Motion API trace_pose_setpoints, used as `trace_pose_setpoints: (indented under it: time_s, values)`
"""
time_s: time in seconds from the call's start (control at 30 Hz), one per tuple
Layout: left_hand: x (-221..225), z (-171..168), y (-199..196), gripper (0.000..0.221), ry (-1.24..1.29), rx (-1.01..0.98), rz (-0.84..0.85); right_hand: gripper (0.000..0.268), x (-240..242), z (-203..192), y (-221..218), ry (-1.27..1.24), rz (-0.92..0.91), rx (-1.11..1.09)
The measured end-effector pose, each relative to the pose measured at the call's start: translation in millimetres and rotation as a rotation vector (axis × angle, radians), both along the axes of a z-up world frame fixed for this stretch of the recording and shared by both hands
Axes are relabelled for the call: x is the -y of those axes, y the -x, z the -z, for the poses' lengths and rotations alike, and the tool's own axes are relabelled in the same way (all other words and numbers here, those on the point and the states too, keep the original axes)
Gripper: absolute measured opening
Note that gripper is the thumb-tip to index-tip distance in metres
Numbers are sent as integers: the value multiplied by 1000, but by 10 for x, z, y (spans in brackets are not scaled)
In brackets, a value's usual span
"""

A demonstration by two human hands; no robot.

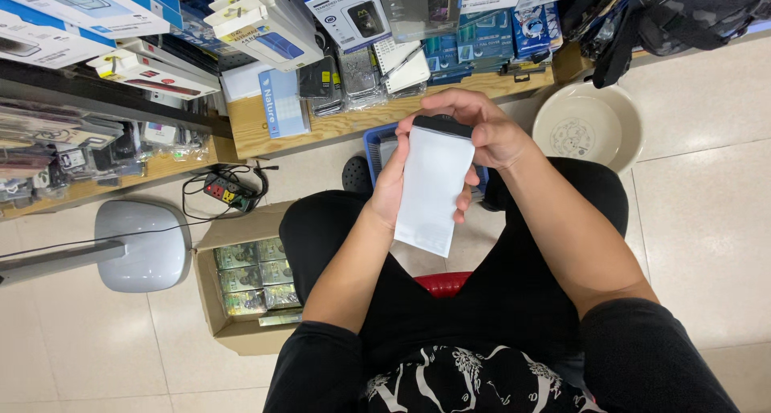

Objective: The person wipes a small rectangular glass screen with a white cloth while holding it against a black backing plate, then places the screen into a blue plastic basket.

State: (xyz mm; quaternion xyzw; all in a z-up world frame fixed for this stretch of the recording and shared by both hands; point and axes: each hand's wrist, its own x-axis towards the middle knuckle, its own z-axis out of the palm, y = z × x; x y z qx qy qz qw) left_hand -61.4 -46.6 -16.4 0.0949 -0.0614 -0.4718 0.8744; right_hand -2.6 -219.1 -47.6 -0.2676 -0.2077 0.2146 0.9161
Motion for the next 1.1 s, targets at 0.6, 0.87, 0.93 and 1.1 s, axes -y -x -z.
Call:
trace_pose_setpoints:
  time_s: [0.6, 0.87, 0.93, 1.1]
  values:
    - [-90, -96, -70, 67, -555, 172, -205, 18, 74, -165, -80, 453, 455, 85]
    - [-67, 223, -109, 87, -226, 44, 71, 20, 147, -397, -132, 401, 518, -40]
    - [-60, 290, -108, 90, -122, -9, 81, 69, 99, -399, -46, 168, 177, 57]
    - [14, 279, -55, 89, -105, -8, 109, 70, 121, -473, -39, 204, 275, -59]
